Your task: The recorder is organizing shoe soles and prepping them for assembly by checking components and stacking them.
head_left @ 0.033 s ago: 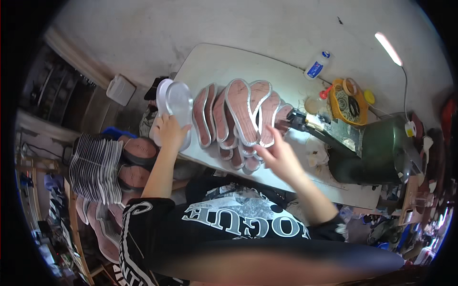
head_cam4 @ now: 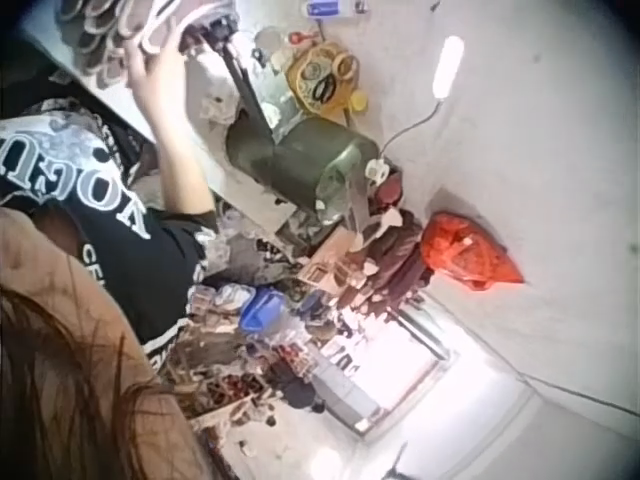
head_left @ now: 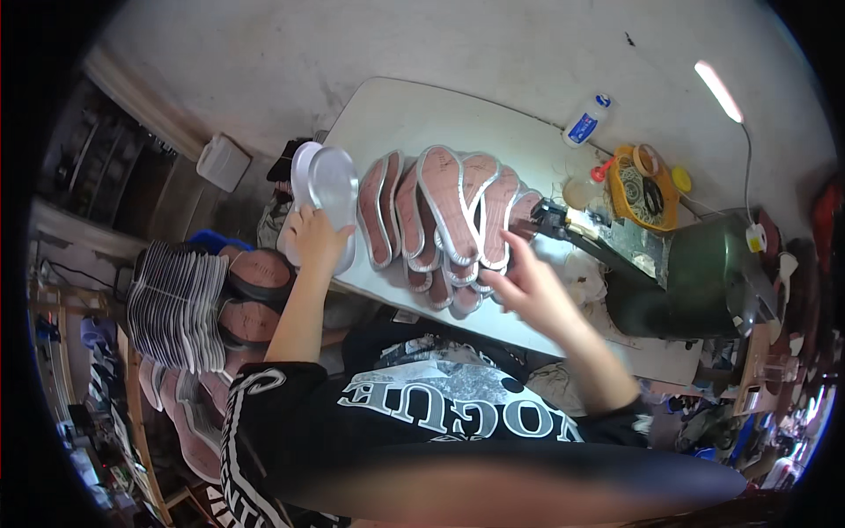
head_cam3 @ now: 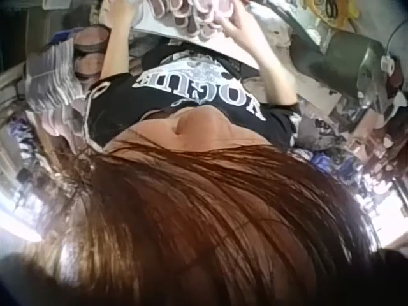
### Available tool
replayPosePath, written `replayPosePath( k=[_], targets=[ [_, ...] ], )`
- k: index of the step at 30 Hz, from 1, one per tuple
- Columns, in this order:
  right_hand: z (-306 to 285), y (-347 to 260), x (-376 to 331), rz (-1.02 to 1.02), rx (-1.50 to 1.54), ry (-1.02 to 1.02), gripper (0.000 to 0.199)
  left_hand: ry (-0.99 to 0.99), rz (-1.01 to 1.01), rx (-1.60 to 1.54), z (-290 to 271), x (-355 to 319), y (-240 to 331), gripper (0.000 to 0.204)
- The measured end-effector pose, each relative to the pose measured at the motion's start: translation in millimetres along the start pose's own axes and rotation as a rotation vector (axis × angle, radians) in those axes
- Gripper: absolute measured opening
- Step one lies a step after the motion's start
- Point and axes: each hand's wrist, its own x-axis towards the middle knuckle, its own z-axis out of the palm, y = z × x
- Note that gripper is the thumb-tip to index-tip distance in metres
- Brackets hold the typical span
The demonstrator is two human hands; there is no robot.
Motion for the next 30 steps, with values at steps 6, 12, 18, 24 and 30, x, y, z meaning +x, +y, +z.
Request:
replayPosePath(
  k=[6, 12, 18, 24, 30],
  targets=[
    [-87.4, -73.0, -64.7, 0.060, -0.297, -0.350, 0.038, -0.015, -0.152, -0.119, 3.3, 20.5, -3.5, 0.070],
    [-118.7, -101.3, -102.7, 0.149, -0.209, -0.471, 0.031, -0.194, -0.120, -0.511, 18.1, 54.6, -47.8, 0.055],
    [-93.5, -61.7, -84.3, 0.021, 0.241, -0.399, 0.037, 0.046, 0.127, -0.828, -95.8, 20.0, 26.0, 0.034],
    [-3.5, -52.4, -19.1, -0.429, 0.951, 0.125, 0.045, 0.053, 0.794, -1.148, -146.2, -51.6, 155.4, 0.040],
    [-33.9, -23.2, -20.1, -0.289, 0.817, 0.475, 0.021, -0.334, 0.897, -1.423, -134.8, -47.1, 187.7, 0.053]
  ],
)
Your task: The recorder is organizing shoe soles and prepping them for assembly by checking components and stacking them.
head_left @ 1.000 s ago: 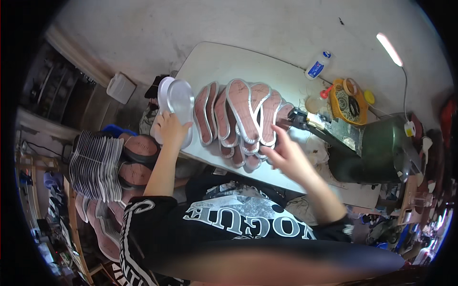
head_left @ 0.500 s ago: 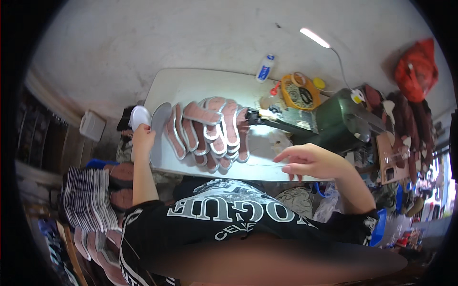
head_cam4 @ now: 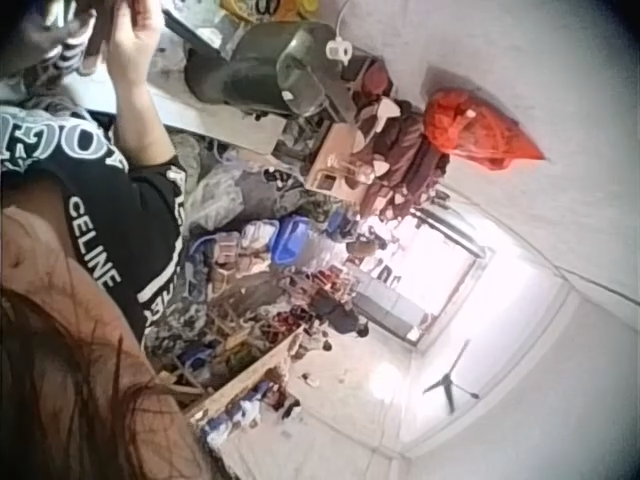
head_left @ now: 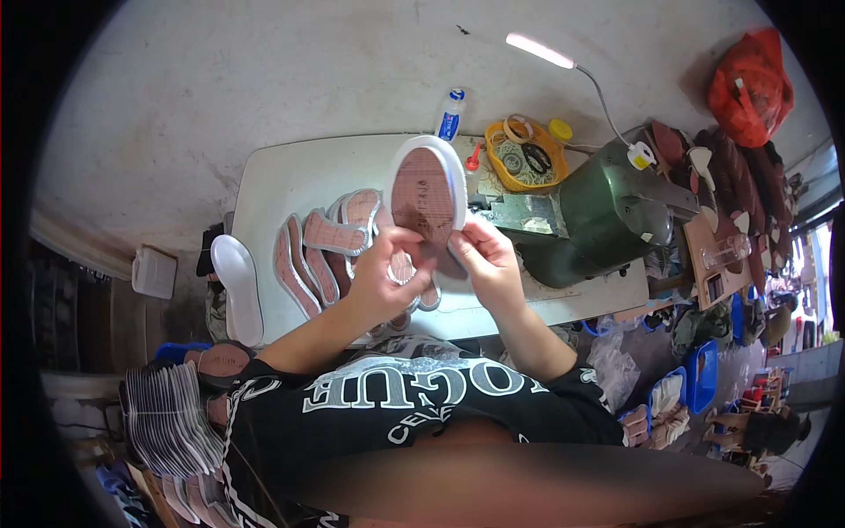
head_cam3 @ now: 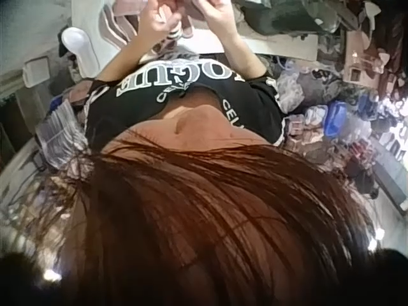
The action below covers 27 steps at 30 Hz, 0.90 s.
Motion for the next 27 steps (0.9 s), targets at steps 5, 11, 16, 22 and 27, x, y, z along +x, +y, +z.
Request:
replayPosePath(
  k=[5, 11, 16, 22, 27],
  targets=[
    [-5.1, 7.8, 6.2, 0.015, 0.085, 0.101, 0.025, 0.308, -0.008, -0.192, 4.2, 38.4, -8.3, 0.072],
    [-27.2, 21.7, 12.3, 0.176, 0.427, -0.064, 0.032, 0.024, -0.431, -1.022, -7.8, 51.0, -9.3, 0.036],
    [-25.7, 52.2, 22.3, 0.222, 0.668, -0.060, 0.057, 0.192, -0.416, -1.068, 16.6, 59.0, -24.1, 0.035],
    [-39.0, 57.3, 25.6, 0.208, 0.682, -0.104, 0.056, 0.179, -0.431, -1.021, 30.4, 58.7, -20.9, 0.032],
    [-43.2, 14.3, 31.8, 0.384, 0.113, -0.043, 0.014, 0.224, -0.331, -0.791, 25.4, 54.7, -30.9, 0.027]
  ],
)
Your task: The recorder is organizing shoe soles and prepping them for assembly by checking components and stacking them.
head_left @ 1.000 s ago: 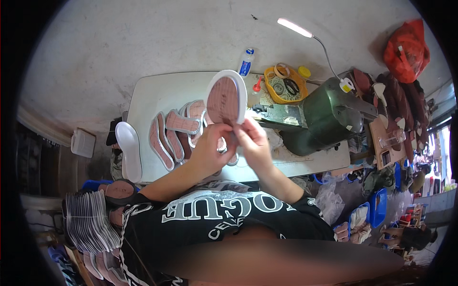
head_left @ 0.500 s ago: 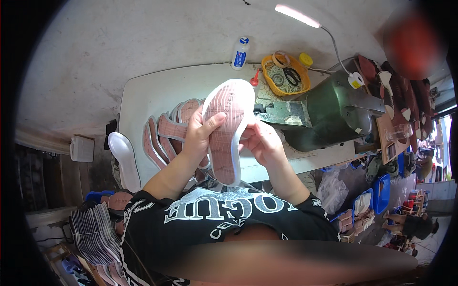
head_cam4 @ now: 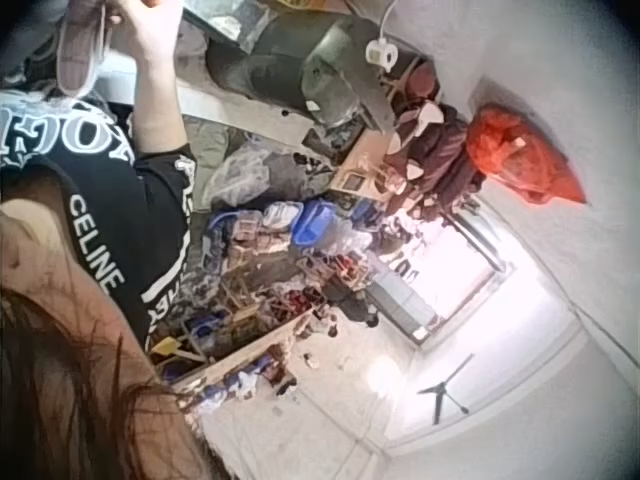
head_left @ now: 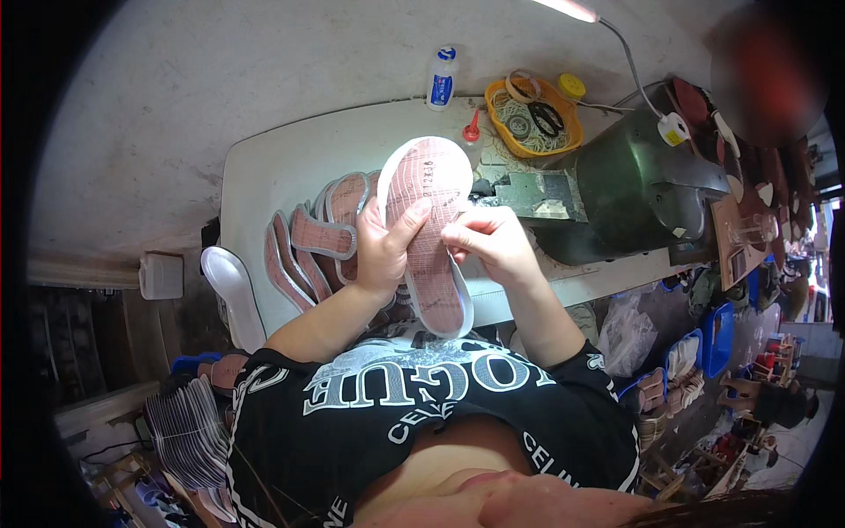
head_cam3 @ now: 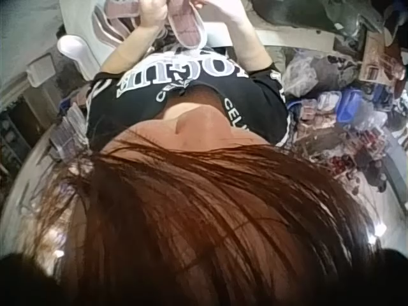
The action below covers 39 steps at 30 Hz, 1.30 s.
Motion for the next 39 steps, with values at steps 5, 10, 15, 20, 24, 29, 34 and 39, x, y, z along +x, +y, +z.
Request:
replayPosePath(
  k=[5, 10, 15, 20, 24, 29, 34, 39],
  targets=[
    [-1.9, 6.7, -4.3, -0.029, -0.324, 0.132, 0.013, 0.045, 0.039, 0.327, -8.7, -10.8, -7.2, 0.023],
    [-5.6, 9.9, -7.7, 0.058, -0.197, 0.060, 0.017, 0.014, -0.258, 0.049, -31.2, 11.3, 0.0, 0.032],
    [-19.7, 46.3, -27.4, 0.113, 0.278, -0.141, 0.031, 0.106, -0.370, -0.112, -41.9, 38.6, 2.5, 0.033],
    [-16.8, 38.0, -50.0, 0.265, 0.163, -0.154, 0.031, 0.038, -0.320, 0.241, -46.7, 64.4, -5.6, 0.037],
    [-5.3, 49.1, -60.5, 0.245, 0.188, 0.081, 0.029, 0.039, -0.339, 0.384, -30.6, 73.4, -9.7, 0.036],
    [2.7, 47.4, -66.1, 0.186, 0.235, 0.183, 0.030, 0.042, -0.402, 0.314, -19.3, 73.2, -22.3, 0.034],
    [5.6, 47.6, -62.0, 0.197, 0.352, 0.185, 0.029, 0.038, -0.511, 0.410, -19.5, 88.8, -16.5, 0.037],
    [15.7, 42.1, -36.0, 0.124, 0.453, 0.256, 0.026, -0.114, -0.573, 0.644, -42.9, 129.2, -13.2, 0.058]
  ],
)
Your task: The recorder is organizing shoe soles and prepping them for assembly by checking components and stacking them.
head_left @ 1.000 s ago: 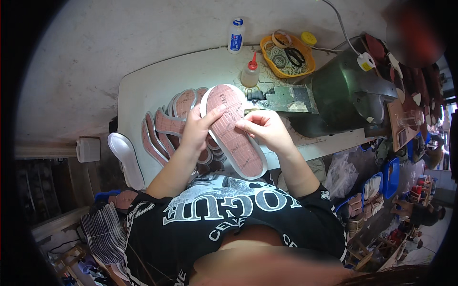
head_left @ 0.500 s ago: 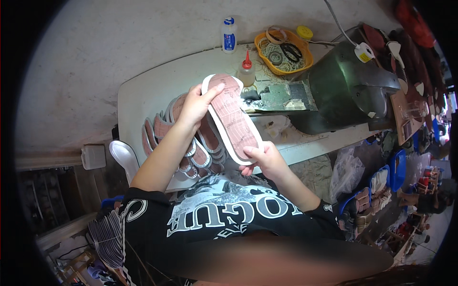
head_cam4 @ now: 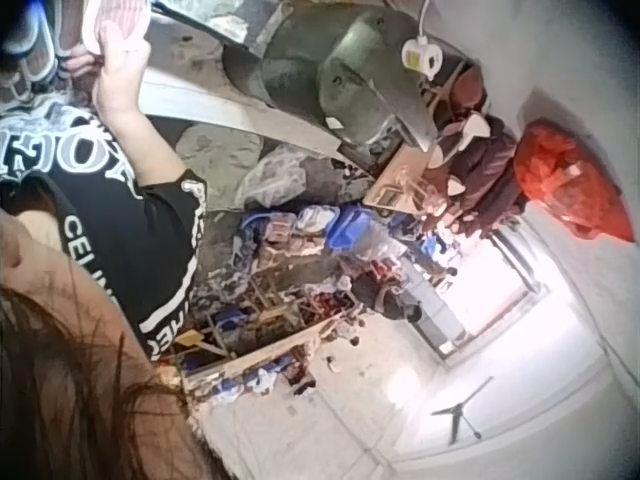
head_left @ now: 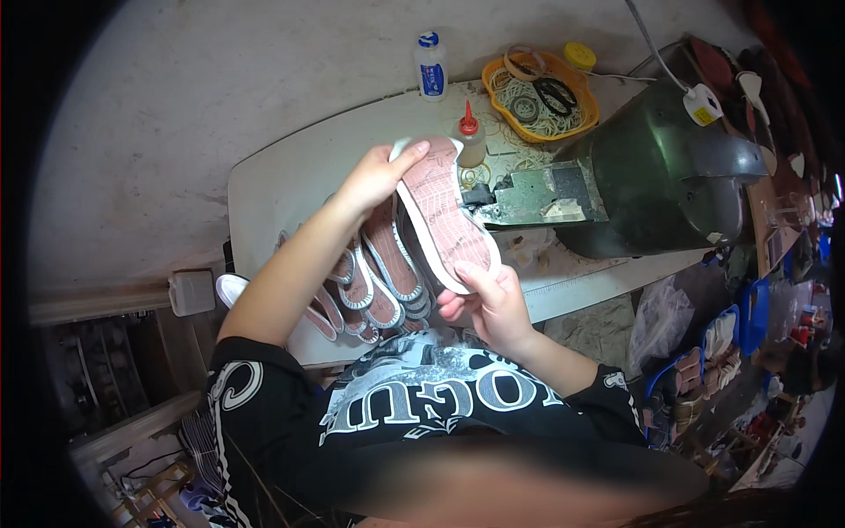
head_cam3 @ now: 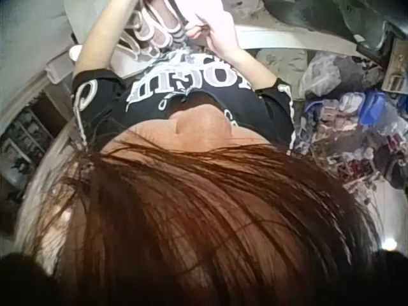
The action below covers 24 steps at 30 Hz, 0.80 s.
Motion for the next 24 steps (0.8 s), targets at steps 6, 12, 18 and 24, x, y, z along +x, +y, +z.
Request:
replayPosePath(
  k=[6, 12, 18, 24],
  targets=[
    [10.2, -2.2, 23.7, -0.043, 0.081, 0.008, 0.024, 0.005, 0.806, 0.592, -12.6, 20.5, 51.0, 0.067],
    [17.2, -6.7, 35.4, -0.024, 0.072, 0.061, 0.026, -0.873, 0.542, 1.201, 5.4, 20.0, 88.9, 0.042],
    [21.4, -11.7, 37.7, 0.018, 0.069, 0.114, 0.036, -0.925, 0.492, 1.162, 2.9, 27.7, 92.0, 0.038],
    [21.7, -17.4, 37.3, 0.037, 0.066, 0.118, 0.043, -0.821, 0.400, 1.226, 4.3, 5.1, 99.5, 0.038]
  ],
)
